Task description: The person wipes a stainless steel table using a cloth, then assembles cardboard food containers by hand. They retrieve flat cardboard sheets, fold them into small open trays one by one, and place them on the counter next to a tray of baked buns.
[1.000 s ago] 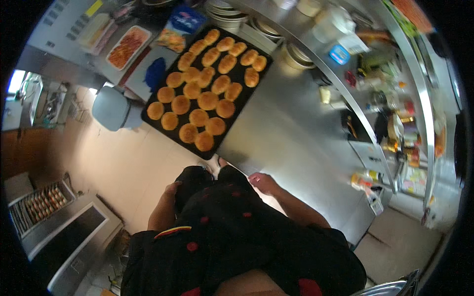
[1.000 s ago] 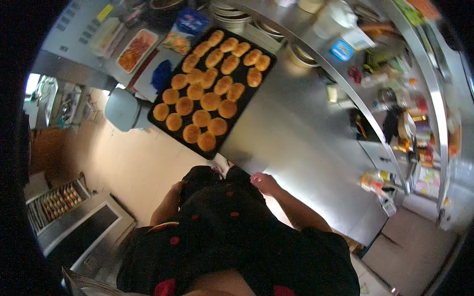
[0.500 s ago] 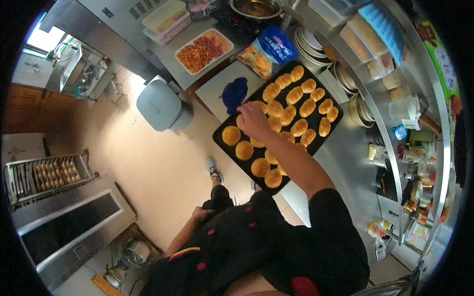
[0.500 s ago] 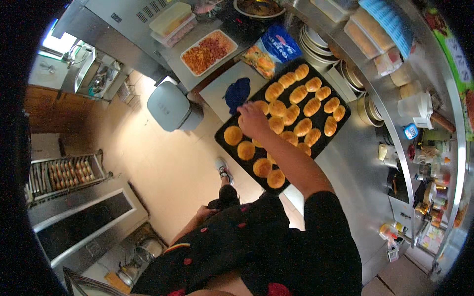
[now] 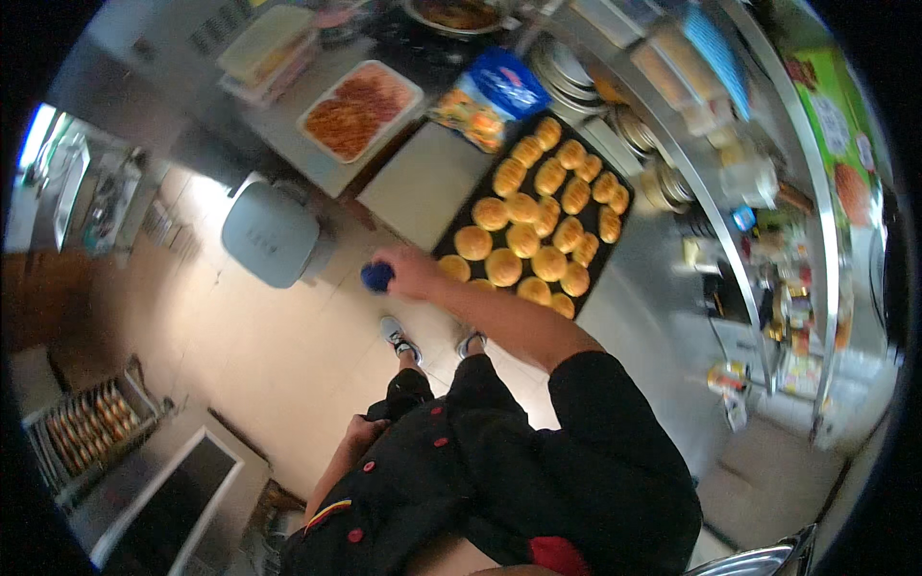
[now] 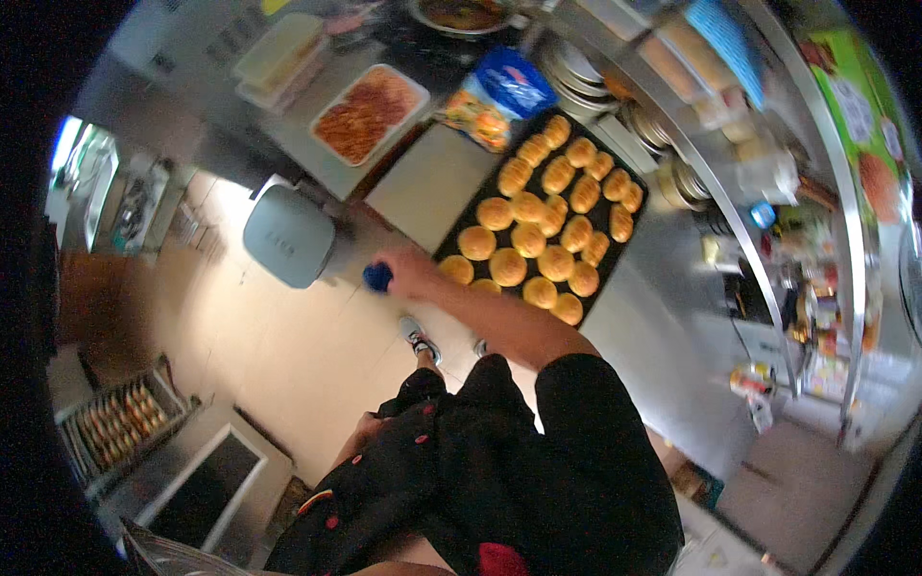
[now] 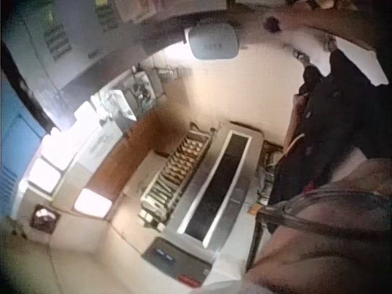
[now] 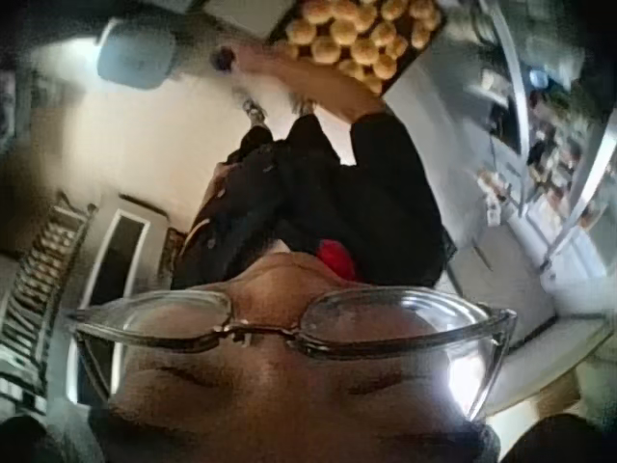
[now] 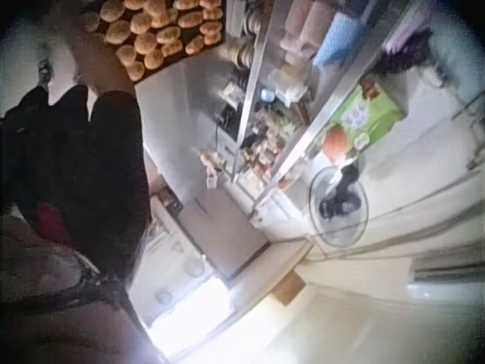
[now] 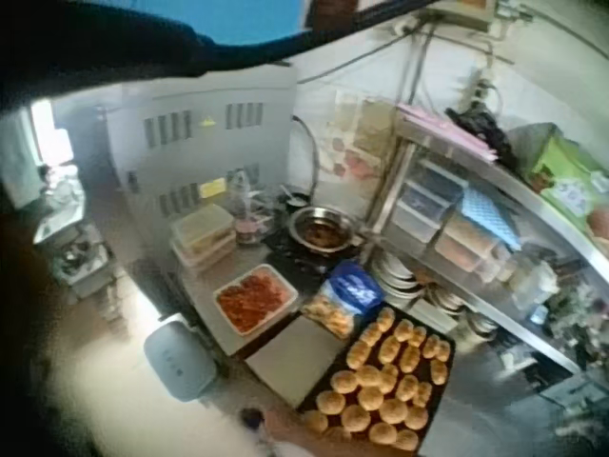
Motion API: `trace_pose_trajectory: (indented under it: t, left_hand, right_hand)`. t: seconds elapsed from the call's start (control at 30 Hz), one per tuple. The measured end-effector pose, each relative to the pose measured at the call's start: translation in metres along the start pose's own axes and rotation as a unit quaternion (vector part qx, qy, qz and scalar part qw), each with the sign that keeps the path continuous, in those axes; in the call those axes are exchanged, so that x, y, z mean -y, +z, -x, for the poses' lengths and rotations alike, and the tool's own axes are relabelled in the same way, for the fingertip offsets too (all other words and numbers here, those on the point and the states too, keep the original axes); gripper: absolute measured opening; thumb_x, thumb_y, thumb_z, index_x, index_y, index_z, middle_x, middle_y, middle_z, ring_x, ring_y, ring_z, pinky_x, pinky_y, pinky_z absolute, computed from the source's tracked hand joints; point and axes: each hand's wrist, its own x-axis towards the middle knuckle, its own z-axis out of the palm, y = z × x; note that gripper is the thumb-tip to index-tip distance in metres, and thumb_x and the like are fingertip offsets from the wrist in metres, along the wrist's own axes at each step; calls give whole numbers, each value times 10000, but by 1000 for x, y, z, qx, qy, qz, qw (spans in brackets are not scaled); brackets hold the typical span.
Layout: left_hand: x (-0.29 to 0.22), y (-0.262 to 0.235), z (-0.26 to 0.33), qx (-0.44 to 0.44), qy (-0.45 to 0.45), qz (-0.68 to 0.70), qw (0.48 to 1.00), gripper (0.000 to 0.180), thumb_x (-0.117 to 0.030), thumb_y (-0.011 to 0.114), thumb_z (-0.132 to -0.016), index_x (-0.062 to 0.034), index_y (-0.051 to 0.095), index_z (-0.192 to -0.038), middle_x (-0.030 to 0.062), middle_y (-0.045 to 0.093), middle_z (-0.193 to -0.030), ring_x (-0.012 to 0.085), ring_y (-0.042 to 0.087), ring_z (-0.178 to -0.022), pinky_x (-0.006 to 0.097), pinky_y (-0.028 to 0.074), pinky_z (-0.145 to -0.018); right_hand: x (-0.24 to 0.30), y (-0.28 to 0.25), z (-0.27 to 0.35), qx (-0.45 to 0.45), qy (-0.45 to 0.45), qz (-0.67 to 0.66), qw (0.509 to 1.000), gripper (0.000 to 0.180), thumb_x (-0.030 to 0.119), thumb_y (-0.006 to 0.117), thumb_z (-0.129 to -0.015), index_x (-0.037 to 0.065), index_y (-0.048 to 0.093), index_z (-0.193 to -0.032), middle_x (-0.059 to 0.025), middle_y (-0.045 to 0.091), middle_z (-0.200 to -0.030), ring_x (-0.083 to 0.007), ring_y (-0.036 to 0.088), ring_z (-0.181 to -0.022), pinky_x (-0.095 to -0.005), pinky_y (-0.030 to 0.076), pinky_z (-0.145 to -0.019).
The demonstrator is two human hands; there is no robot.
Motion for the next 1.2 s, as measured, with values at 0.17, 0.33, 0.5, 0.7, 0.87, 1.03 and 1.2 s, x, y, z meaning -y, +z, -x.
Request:
trace_pose_trajectory:
  t: [0.17,0.33,0.5,0.7,0.87,1.03,1.2]
  left_hand:
    - [-4,-4,-65,33,48,-68,996,687,-353,873,-755,165,649,-1148,244,734,-1064,309,724,-951,435,581,-777]
    - [-21,6,-94,135,59,-8,989,651,-407,855,-780,116,692,-1132,193,749,-1030,296,737,-874,421,586,-741]
    - [-76,20,-64,77,118,-170,975,631,-478,755,-872,37,671,-1227,174,741,-990,267,707,-778,421,571,-636]
    - [-30,39,-8,-15,37,-118,992,514,-425,663,-939,-52,628,-1292,113,711,-1016,200,651,-743,368,541,-645]
    - [15,48,-2,-59,96,-443,889,438,-386,612,-962,-85,674,-1275,118,736,-1124,225,711,-982,357,556,-864]
    - [52,71,-8,-52,220,-436,871,404,-385,581,-993,-135,679,-1296,118,727,-1203,272,694,-1095,386,541,-965]
    - [12,92,-5,-57,210,-320,922,417,-399,608,-985,-131,681,-1297,125,727,-1222,289,692,-1121,404,544,-974]
  right_hand:
    - [8,-19,213,-45,81,-133,987,524,101,697,-680,61,637,-1198,-175,657,-1109,-336,653,-1069,-427,521,-943]
    - [-107,-34,421,-299,367,-229,851,509,81,684,-725,59,622,-1230,-129,701,-1128,-233,681,-1075,-373,538,-961]
    - [-279,-131,543,-496,456,-1,739,552,70,674,-772,50,612,-1320,-179,734,-1128,-314,705,-1053,-410,545,-938]
    - [-396,-235,511,-622,370,28,689,420,98,691,-811,104,627,-1227,-192,689,-1163,-415,638,-1141,-470,517,-947]
    - [-462,-189,473,-437,353,62,825,451,154,678,-847,159,591,-1290,-229,531,-1428,-403,492,-1344,-514,391,-1132]
    - [-411,-116,451,-414,334,203,822,518,352,668,-883,49,590,-1295,-231,425,-1548,-394,325,-1485,-582,216,-1226]
    - [-360,-41,565,-91,43,175,979,288,197,692,-857,199,675,-1144,-39,451,-1576,-246,258,-1551,-556,105,-1274]
